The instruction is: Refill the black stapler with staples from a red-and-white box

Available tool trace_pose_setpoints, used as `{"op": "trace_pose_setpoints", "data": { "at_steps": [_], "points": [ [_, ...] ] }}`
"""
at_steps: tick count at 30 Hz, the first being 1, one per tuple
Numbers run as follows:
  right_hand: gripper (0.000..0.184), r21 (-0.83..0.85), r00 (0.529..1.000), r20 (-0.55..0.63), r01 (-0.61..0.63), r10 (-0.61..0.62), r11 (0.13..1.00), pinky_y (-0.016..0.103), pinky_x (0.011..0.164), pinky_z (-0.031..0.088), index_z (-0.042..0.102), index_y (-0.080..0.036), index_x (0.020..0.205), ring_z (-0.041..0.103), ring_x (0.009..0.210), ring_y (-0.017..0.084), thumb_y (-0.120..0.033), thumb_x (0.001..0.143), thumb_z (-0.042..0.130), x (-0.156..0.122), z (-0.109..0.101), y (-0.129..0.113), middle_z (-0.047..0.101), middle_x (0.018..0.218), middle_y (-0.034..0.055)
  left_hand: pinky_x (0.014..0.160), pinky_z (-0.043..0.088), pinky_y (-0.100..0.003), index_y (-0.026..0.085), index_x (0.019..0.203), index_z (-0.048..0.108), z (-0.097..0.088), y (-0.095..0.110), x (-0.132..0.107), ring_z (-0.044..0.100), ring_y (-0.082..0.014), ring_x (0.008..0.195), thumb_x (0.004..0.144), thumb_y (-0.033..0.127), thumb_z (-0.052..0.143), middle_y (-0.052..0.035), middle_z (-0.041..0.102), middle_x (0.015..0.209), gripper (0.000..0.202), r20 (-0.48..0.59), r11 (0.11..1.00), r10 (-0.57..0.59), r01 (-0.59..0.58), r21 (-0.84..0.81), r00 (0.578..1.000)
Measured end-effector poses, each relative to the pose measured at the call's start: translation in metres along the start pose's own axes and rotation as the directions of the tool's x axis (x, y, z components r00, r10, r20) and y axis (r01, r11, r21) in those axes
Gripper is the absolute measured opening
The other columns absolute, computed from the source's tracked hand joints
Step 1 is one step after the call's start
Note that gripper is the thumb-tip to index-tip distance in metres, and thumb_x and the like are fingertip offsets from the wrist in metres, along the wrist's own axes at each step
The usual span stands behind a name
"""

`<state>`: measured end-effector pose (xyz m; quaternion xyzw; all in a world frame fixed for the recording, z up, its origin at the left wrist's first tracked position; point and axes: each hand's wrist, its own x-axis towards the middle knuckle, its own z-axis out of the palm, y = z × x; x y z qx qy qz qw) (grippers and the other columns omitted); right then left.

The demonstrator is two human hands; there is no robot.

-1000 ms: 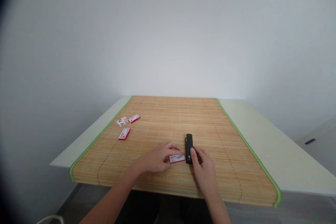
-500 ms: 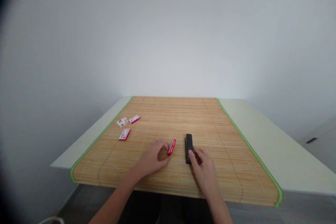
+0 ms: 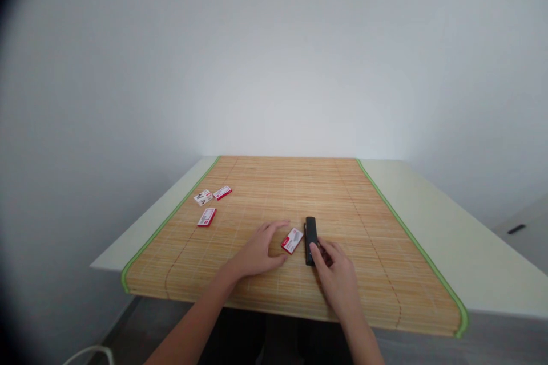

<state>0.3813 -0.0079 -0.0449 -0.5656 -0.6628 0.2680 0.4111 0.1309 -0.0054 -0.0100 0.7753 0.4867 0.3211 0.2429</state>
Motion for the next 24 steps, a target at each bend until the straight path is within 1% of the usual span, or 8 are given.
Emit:
{"op": "trace_pose_setpoints", "data": {
  "at_steps": [1, 3, 6, 10, 12, 15, 20, 24],
  "points": [
    [0.045, 0.003, 1.0, 0.004, 0.001, -0.001, 1.0, 0.038, 0.078, 0.053, 0.075, -0.023, 0.116, 0.067, 0.083, 0.025, -0.059, 0.097, 0.055, 0.0, 0.0, 0.0, 0.072, 0.103, 0.0085, 0.12, 0.033, -0.044, 0.034, 0.147, 0.047, 0.0, 0.001, 0.003, 0.046, -0.0281, 0.139, 0.078, 0.028, 0.077, -0.0039, 0.052, 0.15, 0.075, 0.032, 1.0, 0.018, -0.018, 0.004, 0.999],
    [0.046, 0.009, 1.0, 0.011, 0.003, -0.003, 1.0, 0.038, 0.079, 0.053, 0.075, -0.023, 0.116, 0.067, 0.084, 0.025, -0.059, 0.097, 0.054, 0.001, 0.0, 0.0, 0.072, 0.103, 0.0088, 0.119, 0.035, -0.044, 0.034, 0.145, 0.05, 0.0, 0.001, 0.007, 0.049, -0.0283, 0.136, 0.079, 0.03, 0.077, -0.0039, 0.055, 0.147, 0.071, 0.063, 0.999, 0.037, -0.037, 0.0, 0.997],
    [0.047, 0.005, 1.0, -0.002, 0.007, -0.007, 1.0, 0.038, 0.078, 0.053, 0.075, -0.022, 0.118, 0.067, 0.083, 0.026, -0.059, 0.097, 0.055, 0.001, 0.0, -0.001, 0.072, 0.101, 0.0094, 0.112, 0.041, -0.043, 0.029, 0.133, 0.058, -0.002, -0.002, 0.007, 0.054, -0.0289, 0.128, 0.076, 0.039, 0.082, -0.0065, 0.061, 0.136, 0.063, 0.027, 1.0, 0.001, 0.0, -0.023, 1.0],
    [0.049, -0.011, 1.0, -0.024, 0.013, -0.013, 1.0, 0.038, 0.075, 0.053, 0.074, -0.022, 0.122, 0.067, 0.083, 0.026, -0.058, 0.098, 0.052, -0.001, 0.001, -0.006, 0.073, 0.103, 0.0098, 0.102, 0.046, -0.04, 0.027, 0.118, 0.063, -0.013, -0.014, -0.008, 0.058, -0.0272, 0.117, 0.072, 0.043, 0.086, -0.005, 0.065, 0.123, 0.054, -0.042, 0.998, -0.059, 0.058, -0.021, 0.997],
    [0.049, -0.023, 1.0, -0.024, 0.008, -0.009, 1.0, 0.037, 0.074, 0.053, 0.074, -0.023, 0.123, 0.068, 0.082, 0.025, -0.058, 0.099, 0.051, -0.002, 0.001, -0.008, 0.074, 0.104, 0.0095, 0.101, 0.046, -0.039, 0.028, 0.114, 0.064, -0.019, -0.02, -0.018, 0.059, -0.0266, 0.116, 0.073, 0.042, 0.086, -0.0035, 0.066, 0.121, 0.049, -0.06, 0.997, -0.073, 0.072, -0.013, 0.996],
    [0.048, -0.044, 1.0, -0.026, 0.012, -0.013, 0.999, 0.036, 0.076, 0.052, 0.075, -0.023, 0.121, 0.068, 0.084, 0.025, -0.058, 0.099, 0.052, -0.003, 0.002, -0.01, 0.074, 0.105, 0.0091, 0.102, 0.045, -0.04, 0.029, 0.112, 0.066, -0.025, -0.024, -0.03, 0.058, -0.0272, 0.116, 0.072, 0.043, 0.087, -0.0022, 0.066, 0.121, 0.047, -0.087, 0.994, -0.105, 0.106, 0.0, 0.991],
    [0.048, -0.062, 0.999, -0.037, 0.019, -0.021, 0.998, 0.035, 0.077, 0.051, 0.075, -0.023, 0.12, 0.068, 0.087, 0.024, -0.059, 0.098, 0.052, -0.004, 0.006, -0.014, 0.074, 0.106, 0.0084, 0.102, 0.044, -0.04, 0.03, 0.112, 0.066, -0.022, -0.02, -0.034, 0.056, -0.0274, 0.117, 0.072, 0.044, 0.087, -0.0014, 0.067, 0.121, 0.047, -0.135, 0.991, -0.123, 0.13, 0.038, 0.983],
    [0.047, -0.067, 0.998, -0.047, 0.028, -0.032, 0.997, 0.034, 0.078, 0.051, 0.075, -0.023, 0.12, 0.068, 0.088, 0.023, -0.059, 0.099, 0.051, -0.006, 0.009, -0.017, 0.073, 0.108, 0.0075, 0.101, 0.043, -0.041, 0.031, 0.111, 0.067, -0.016, -0.014, -0.03, 0.056, -0.0277, 0.116, 0.072, 0.045, 0.087, -0.0006, 0.069, 0.12, 0.046, -0.131, 0.988, -0.127, 0.137, 0.07, 0.983]
  ]
}}
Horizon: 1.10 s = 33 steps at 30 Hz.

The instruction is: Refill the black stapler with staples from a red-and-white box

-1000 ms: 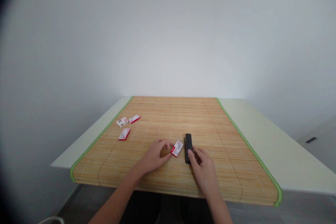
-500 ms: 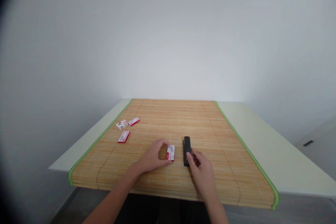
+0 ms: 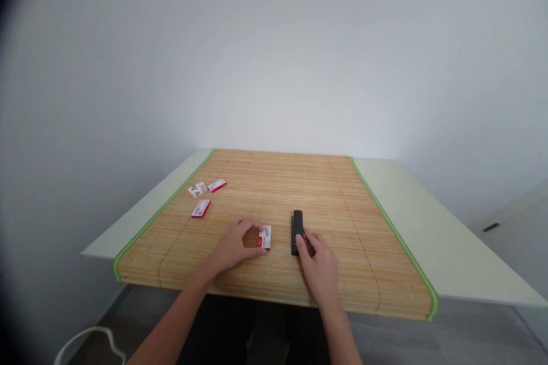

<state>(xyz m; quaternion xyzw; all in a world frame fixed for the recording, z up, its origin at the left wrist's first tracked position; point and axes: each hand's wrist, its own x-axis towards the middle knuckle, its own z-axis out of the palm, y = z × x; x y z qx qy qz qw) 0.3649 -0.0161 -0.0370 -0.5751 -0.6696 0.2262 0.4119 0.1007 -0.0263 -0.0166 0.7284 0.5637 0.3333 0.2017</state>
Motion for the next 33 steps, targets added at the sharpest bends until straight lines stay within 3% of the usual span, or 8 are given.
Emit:
{"op": "trace_pose_setpoints", "data": {
  "at_steps": [15, 33],
  "points": [
    [0.048, -0.063, 1.0, 0.009, 0.021, -0.021, 0.998, 0.032, 0.072, 0.048, 0.075, -0.024, 0.121, 0.067, 0.084, 0.022, -0.059, 0.101, 0.049, -0.001, 0.004, -0.003, 0.072, 0.103, 0.0069, 0.105, 0.038, -0.044, 0.034, 0.113, 0.067, 0.037, 0.03, 0.012, 0.055, -0.028, 0.117, 0.069, 0.045, 0.089, 0.0015, 0.07, 0.122, 0.051, 0.023, 0.999, 0.044, -0.043, -0.016, 0.999],
    [0.044, -0.031, 0.999, 0.011, 0.046, -0.045, 0.998, 0.032, 0.079, 0.051, 0.075, -0.025, 0.121, 0.068, 0.089, 0.023, -0.057, 0.1, 0.051, -0.002, 0.001, -0.007, 0.073, 0.106, 0.007, 0.104, 0.04, -0.042, 0.033, 0.112, 0.067, 0.039, 0.031, 0.01, 0.056, -0.0271, 0.117, 0.068, 0.039, 0.09, 0.0012, 0.07, 0.122, 0.051, -0.007, 0.998, 0.057, -0.057, -0.037, 0.998]
  ]
}}
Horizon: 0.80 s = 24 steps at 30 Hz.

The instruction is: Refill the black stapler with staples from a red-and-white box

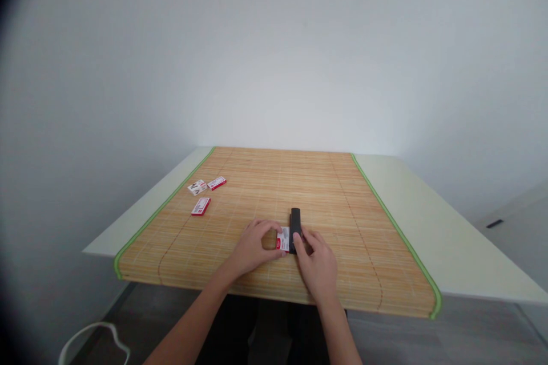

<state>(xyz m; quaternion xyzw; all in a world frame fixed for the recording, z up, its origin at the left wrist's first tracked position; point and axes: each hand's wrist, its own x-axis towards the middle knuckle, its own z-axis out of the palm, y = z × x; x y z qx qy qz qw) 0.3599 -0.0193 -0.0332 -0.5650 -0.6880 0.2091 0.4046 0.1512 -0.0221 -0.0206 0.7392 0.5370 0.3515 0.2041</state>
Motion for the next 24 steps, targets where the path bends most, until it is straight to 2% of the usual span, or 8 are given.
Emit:
{"op": "trace_pose_setpoints", "data": {
  "at_steps": [12, 18, 24],
  "points": [
    [0.053, 0.044, 0.998, -0.018, -0.067, 0.068, 0.997, 0.036, 0.081, 0.052, 0.073, -0.022, 0.126, 0.069, 0.091, 0.025, -0.061, 0.097, 0.052, 0.002, 0.004, 0.003, 0.075, 0.11, 0.0095, 0.103, 0.04, -0.044, 0.031, 0.116, 0.064, -0.004, 0.005, 0.0, 0.056, -0.0297, 0.117, 0.069, 0.041, 0.088, -0.002, 0.068, 0.123, 0.054, 0.029, 0.999, -0.019, 0.019, 0.031, 0.999],
    [0.054, 0.154, 0.988, -0.074, -0.126, 0.139, 0.98, 0.041, 0.099, 0.049, 0.07, -0.021, 0.13, 0.066, 0.112, 0.028, -0.059, 0.101, 0.044, 0.002, 0.003, 0.012, 0.071, 0.128, 0.0117, 0.104, 0.04, -0.043, 0.033, 0.123, 0.062, -0.002, 0.003, -0.002, 0.055, -0.0291, 0.121, 0.069, 0.041, 0.089, -0.0018, 0.065, 0.127, 0.061, 0.015, 1.0, -0.015, 0.015, 0.011, 1.0],
    [0.052, 0.108, 0.995, -0.027, -0.09, 0.093, 0.99, 0.038, 0.086, 0.053, 0.072, -0.022, 0.127, 0.069, 0.097, 0.026, -0.059, 0.099, 0.048, 0.002, 0.004, 0.009, 0.074, 0.116, 0.0106, 0.105, 0.04, -0.045, 0.034, 0.126, 0.063, 0.0, -0.001, -0.002, 0.055, -0.0301, 0.12, 0.067, 0.044, 0.09, -0.0028, 0.066, 0.126, 0.065, 0.019, 1.0, -0.031, 0.031, 0.004, 0.999]
  ]
}}
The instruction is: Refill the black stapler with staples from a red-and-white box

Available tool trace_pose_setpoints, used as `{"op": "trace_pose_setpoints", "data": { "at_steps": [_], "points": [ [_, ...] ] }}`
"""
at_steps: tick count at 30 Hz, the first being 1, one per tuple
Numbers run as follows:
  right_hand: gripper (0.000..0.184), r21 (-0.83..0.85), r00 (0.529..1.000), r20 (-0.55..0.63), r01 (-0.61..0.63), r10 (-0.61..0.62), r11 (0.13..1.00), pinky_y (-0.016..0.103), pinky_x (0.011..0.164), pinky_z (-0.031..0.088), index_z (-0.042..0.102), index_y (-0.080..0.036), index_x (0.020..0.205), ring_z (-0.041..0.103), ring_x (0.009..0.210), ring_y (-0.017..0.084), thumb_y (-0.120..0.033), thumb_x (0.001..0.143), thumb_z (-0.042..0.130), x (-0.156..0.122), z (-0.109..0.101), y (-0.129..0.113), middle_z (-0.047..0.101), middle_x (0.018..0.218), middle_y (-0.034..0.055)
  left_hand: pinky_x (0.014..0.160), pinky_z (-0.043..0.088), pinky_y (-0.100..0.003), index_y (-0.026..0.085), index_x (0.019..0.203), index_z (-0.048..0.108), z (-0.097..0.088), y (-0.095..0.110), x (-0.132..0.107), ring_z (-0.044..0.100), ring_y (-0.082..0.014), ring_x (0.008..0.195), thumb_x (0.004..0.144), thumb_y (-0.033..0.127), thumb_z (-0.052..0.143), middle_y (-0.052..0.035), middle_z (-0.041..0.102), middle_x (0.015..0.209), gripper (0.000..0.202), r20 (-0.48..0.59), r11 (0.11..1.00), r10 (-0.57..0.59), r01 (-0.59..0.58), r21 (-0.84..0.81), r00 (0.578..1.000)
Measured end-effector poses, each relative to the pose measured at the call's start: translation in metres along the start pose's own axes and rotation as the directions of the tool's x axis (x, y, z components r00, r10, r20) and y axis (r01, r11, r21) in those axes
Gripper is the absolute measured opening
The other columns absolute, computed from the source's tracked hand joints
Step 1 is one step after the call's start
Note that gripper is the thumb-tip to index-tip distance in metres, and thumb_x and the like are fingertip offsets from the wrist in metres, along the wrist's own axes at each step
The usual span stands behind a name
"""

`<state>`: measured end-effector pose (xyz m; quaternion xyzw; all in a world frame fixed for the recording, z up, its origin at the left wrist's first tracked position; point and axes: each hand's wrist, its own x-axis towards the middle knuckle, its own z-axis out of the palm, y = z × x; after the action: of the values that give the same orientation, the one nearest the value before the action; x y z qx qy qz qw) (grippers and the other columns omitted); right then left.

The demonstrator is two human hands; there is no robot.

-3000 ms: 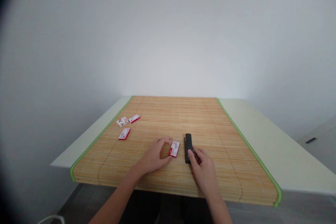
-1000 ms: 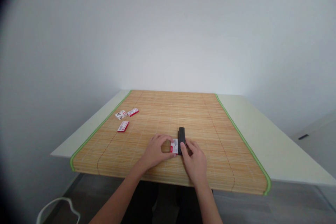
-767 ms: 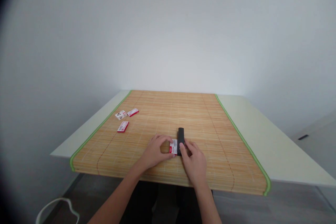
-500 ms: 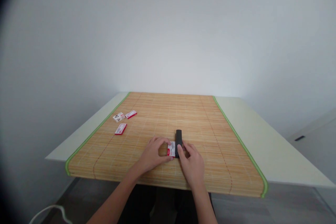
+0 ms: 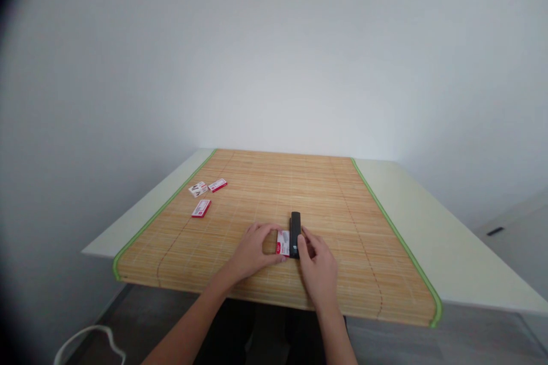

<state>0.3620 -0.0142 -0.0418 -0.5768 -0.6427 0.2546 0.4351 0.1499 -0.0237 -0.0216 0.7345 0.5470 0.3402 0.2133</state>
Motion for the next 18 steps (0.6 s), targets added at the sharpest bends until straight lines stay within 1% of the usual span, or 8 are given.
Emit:
{"op": "trace_pose_setpoints", "data": {
  "at_steps": [4, 7, 10, 12, 14, 16, 18],
  "points": [
    [0.047, -0.063, 0.999, 0.02, 0.052, -0.051, 0.997, 0.035, 0.085, 0.051, 0.078, -0.024, 0.112, 0.068, 0.096, 0.025, -0.058, 0.1, 0.048, -0.001, -0.002, -0.005, 0.074, 0.109, 0.0083, 0.106, 0.04, -0.047, 0.034, 0.125, 0.064, 0.0, 0.0, 0.001, 0.055, -0.0314, 0.12, 0.067, 0.046, 0.089, -0.0038, 0.066, 0.126, 0.064, 0.004, 1.0, -0.006, 0.006, 0.004, 1.0],
    [0.047, -0.084, 0.998, 0.036, 0.058, -0.055, 0.995, 0.034, 0.08, 0.05, 0.079, -0.025, 0.105, 0.068, 0.091, 0.024, -0.058, 0.101, 0.047, -0.001, -0.003, -0.008, 0.073, 0.103, 0.0074, 0.106, 0.04, -0.047, 0.035, 0.125, 0.064, 0.0, -0.001, 0.001, 0.055, -0.0311, 0.12, 0.067, 0.046, 0.09, -0.0032, 0.067, 0.126, 0.065, 0.002, 1.0, -0.006, 0.006, 0.003, 1.0],
    [0.049, -0.085, 0.998, 0.041, 0.056, -0.053, 0.995, 0.034, 0.077, 0.05, 0.079, -0.024, 0.103, 0.068, 0.087, 0.025, -0.06, 0.101, 0.046, -0.001, -0.003, -0.008, 0.073, 0.1, 0.0081, 0.107, 0.04, -0.047, 0.035, 0.124, 0.064, 0.0, -0.002, 0.001, 0.056, -0.0307, 0.12, 0.066, 0.046, 0.09, -0.0025, 0.067, 0.125, 0.064, 0.001, 1.0, -0.007, 0.007, 0.005, 1.0],
    [0.051, -0.068, 0.998, 0.042, 0.051, -0.048, 0.996, 0.035, 0.078, 0.051, 0.079, -0.023, 0.105, 0.068, 0.089, 0.026, -0.061, 0.1, 0.046, -0.001, -0.003, -0.007, 0.074, 0.103, 0.0095, 0.107, 0.04, -0.048, 0.035, 0.124, 0.064, 0.001, -0.002, 0.002, 0.056, -0.0307, 0.119, 0.067, 0.046, 0.09, -0.0028, 0.067, 0.125, 0.064, 0.003, 1.0, -0.007, 0.007, 0.006, 1.0],
    [0.053, -0.038, 0.999, 0.029, 0.037, -0.036, 0.999, 0.037, 0.083, 0.052, 0.077, -0.022, 0.114, 0.069, 0.094, 0.027, -0.062, 0.1, 0.046, 0.0, -0.003, -0.004, 0.075, 0.109, 0.0106, 0.109, 0.04, -0.048, 0.034, 0.127, 0.062, 0.002, -0.001, 0.002, 0.055, -0.0311, 0.122, 0.066, 0.047, 0.09, -0.0038, 0.065, 0.129, 0.068, 0.006, 1.0, 0.005, -0.005, 0.001, 1.0],
    [0.056, -0.003, 1.0, -0.003, 0.012, -0.012, 1.0, 0.039, 0.09, 0.052, 0.073, -0.022, 0.125, 0.068, 0.102, 0.028, -0.062, 0.1, 0.044, 0.001, -0.003, -0.001, 0.074, 0.118, 0.0113, 0.114, 0.037, -0.049, 0.033, 0.136, 0.057, 0.0, -0.001, 0.0, 0.051, -0.032, 0.131, 0.063, 0.049, 0.092, -0.0059, 0.059, 0.142, 0.082, 0.023, 0.999, 0.037, -0.036, -0.019, 0.999],
    [0.057, 0.027, 0.999, -0.035, -0.013, 0.014, 1.0, 0.042, 0.099, 0.05, 0.07, -0.021, 0.131, 0.067, 0.112, 0.029, -0.061, 0.1, 0.042, 0.001, -0.003, 0.002, 0.072, 0.126, 0.012, 0.118, 0.035, -0.048, 0.031, 0.147, 0.048, -0.008, -0.005, -0.005, 0.044, -0.0317, 0.14, 0.065, 0.052, 0.09, -0.0077, 0.048, 0.154, 0.094, 0.042, 0.997, 0.06, -0.058, -0.044, 0.997]
  ]
}}
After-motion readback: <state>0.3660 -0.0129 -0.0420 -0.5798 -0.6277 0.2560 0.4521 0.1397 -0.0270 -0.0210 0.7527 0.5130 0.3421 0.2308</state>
